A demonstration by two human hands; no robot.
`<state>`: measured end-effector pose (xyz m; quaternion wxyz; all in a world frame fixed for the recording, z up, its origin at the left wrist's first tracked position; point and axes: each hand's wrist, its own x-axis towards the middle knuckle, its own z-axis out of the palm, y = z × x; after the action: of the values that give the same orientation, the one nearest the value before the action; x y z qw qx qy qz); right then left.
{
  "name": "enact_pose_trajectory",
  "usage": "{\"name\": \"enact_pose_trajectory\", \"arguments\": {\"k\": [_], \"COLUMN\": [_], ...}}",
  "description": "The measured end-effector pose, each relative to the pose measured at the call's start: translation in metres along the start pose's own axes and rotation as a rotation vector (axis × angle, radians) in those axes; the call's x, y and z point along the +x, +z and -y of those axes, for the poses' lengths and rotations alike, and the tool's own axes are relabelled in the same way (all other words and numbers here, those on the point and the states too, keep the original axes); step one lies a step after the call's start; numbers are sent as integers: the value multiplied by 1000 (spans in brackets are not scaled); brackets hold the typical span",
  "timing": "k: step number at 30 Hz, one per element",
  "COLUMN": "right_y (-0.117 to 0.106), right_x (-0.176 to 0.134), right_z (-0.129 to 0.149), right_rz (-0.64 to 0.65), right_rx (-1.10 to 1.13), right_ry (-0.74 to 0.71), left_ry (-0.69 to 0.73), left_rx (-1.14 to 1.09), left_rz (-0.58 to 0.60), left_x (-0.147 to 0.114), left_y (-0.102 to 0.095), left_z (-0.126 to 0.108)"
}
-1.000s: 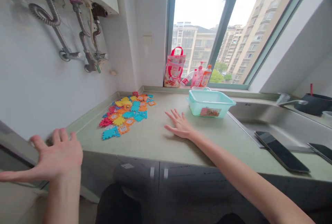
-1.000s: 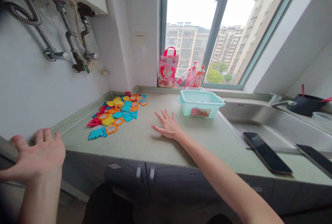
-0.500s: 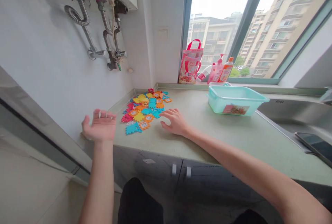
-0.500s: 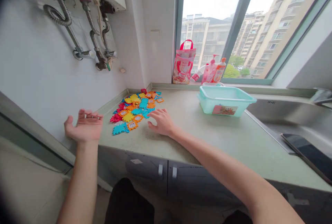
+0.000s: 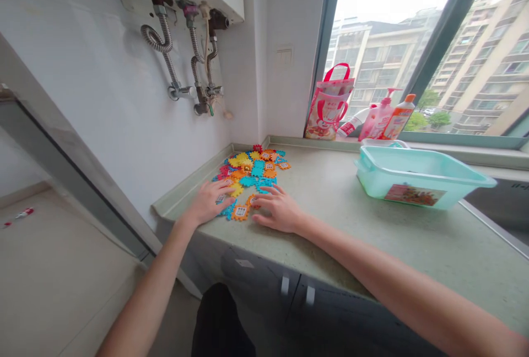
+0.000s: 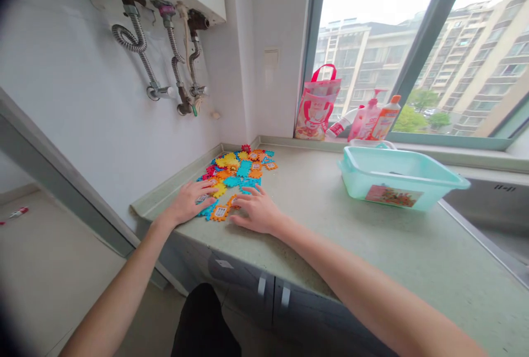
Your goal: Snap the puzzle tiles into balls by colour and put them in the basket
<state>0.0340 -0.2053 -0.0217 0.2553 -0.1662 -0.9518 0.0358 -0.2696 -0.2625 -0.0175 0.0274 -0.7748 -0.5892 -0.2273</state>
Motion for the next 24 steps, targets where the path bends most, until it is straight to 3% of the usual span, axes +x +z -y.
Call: {"name": "enact_pose_trajectory", "arguments": {"k": [5, 7, 10, 12, 16, 20, 22, 24], "right_y": [-3, -1, 0, -3, -26, -58, -65, -60], "right_x": [-10, -4, 2, -5, -54, -112, -121, -108], "right_z": [22, 25, 23, 19, -4, -45, -58, -59], "right_rz": [-53, -52, 23, 55, 38, 23, -30, -73], "right_rx": [-39, -27, 114, 207, 222, 102, -35, -168], "right_ry": [222, 130, -160, -220, -88, 102, 185, 178], "left_ry": [46, 75, 113, 152, 265, 277, 271, 291], "left_rx": [7, 3, 15, 15, -79, -164, -166, -164], "left_rz": [55, 57, 14, -4, 33, -28, -49, -55], "left_x": [2, 3, 3, 1, -2, 0, 2, 4], "left_y": [-1, -1, -4, -7, -10, -7, -4, -3], "left_z": [-12, -15, -15, -14, -10, -12, -13, -14]}}
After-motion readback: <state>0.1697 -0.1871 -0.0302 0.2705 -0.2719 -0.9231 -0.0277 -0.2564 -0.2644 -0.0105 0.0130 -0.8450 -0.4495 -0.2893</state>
